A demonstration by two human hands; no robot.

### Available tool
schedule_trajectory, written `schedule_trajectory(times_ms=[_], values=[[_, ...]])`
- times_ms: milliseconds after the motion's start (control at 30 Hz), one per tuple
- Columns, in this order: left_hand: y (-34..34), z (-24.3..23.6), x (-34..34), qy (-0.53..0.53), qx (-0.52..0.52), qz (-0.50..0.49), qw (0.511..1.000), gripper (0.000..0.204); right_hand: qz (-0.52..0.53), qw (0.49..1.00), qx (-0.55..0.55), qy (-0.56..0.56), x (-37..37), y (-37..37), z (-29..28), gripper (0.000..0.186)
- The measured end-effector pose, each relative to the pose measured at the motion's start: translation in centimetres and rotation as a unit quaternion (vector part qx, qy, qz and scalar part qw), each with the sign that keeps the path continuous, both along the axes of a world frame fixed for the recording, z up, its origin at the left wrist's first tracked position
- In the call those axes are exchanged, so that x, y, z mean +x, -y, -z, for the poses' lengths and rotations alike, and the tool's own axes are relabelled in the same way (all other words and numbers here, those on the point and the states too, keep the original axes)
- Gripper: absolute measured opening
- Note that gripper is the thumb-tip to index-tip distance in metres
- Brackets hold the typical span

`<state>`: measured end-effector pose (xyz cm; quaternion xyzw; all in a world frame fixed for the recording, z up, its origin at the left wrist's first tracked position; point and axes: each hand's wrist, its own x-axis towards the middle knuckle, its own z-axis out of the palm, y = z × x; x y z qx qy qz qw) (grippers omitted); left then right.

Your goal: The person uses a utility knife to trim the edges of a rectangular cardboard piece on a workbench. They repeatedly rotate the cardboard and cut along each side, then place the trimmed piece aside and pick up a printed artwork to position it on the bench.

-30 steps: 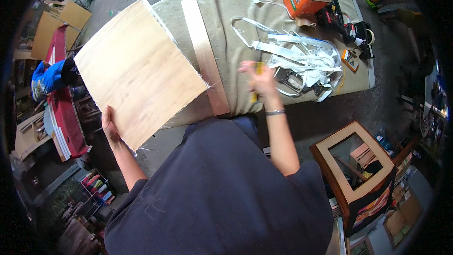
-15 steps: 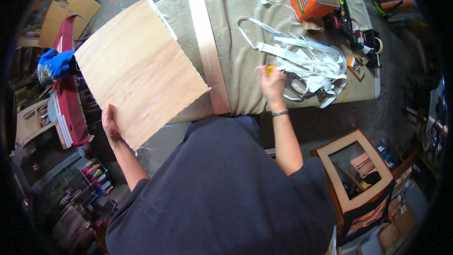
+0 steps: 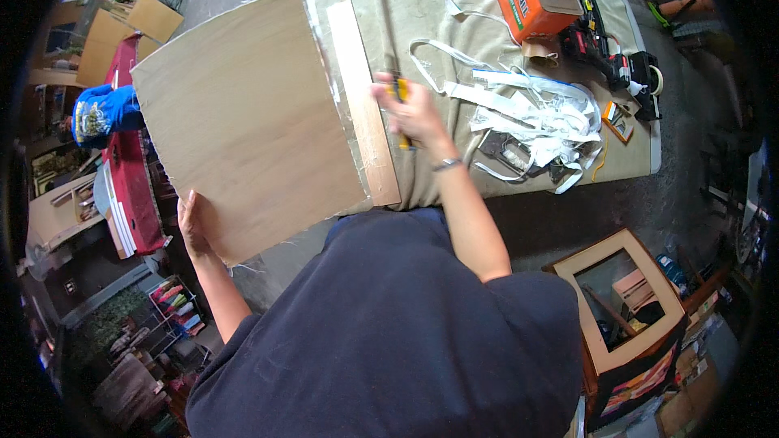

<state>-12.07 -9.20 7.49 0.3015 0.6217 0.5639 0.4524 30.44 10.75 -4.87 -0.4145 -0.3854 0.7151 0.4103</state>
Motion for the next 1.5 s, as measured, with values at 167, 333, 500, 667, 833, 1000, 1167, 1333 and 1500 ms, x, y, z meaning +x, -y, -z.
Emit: schedule_trajectory(times_ms=[167, 333, 500, 667, 833, 1000, 1167, 1333, 1500], values=[[-1.5, -1.0, 1.4, -0.032, -0.006, 0.0, 0.999, 0.031, -0.002, 1.0, 0.022, 0.007, -3.6, -1.1, 2.0, 0.023], [-1.3, -3.2, 2.1, -0.081, -0.063, 0.027, 0.994, 0.035, 0.195, 0.932, 0.178, 0.247, 4.3, -3.7, 4.1, 0.023], [-1.2, -4.2, 0.3, -0.076, -0.164, 0.123, 0.976, 0.036, 0.339, 0.726, 0.273, 0.533, 15.7, -5.8, 1.5, 0.014], [-1.7, -4.2, -2.4, -0.12, -0.172, 0.154, 0.966, 0.038, 0.314, 0.6, 0.097, 0.73, 26.9, -2.5, 0.5, 0.023], [-1.4, -4.8, -2.3, -0.116, -0.193, 0.162, 0.961, 0.037, 0.224, 0.65, 0.076, 0.723, 24.6, 0.9, 0.7, 0.027], [-3.2, -5.6, -0.8, -0.128, -0.209, 0.204, 0.948, 0.031, 0.114, 0.983, 0.078, 0.118, 10.5, -0.4, 1.1, 0.022], [-7.3, -7.3, 2.7, -0.184, -0.228, 0.276, 0.915, 0.028, -0.002, 0.989, 0.065, 0.129, 3.0, -2.0, 1.3, 0.028], [-4.7, -7.4, 1.6, -0.249, -0.285, 0.287, 0.88, 0.057, -0.003, 0.982, 0.122, 0.144, 0.4, -0.3, 2.0, 0.031], [-7.9, -8.1, 4.2, -0.299, -0.328, 0.286, 0.849, 0.058, 0.133, 0.953, 0.185, 0.202, 3.6, 2.5, 0.5, 0.021]])
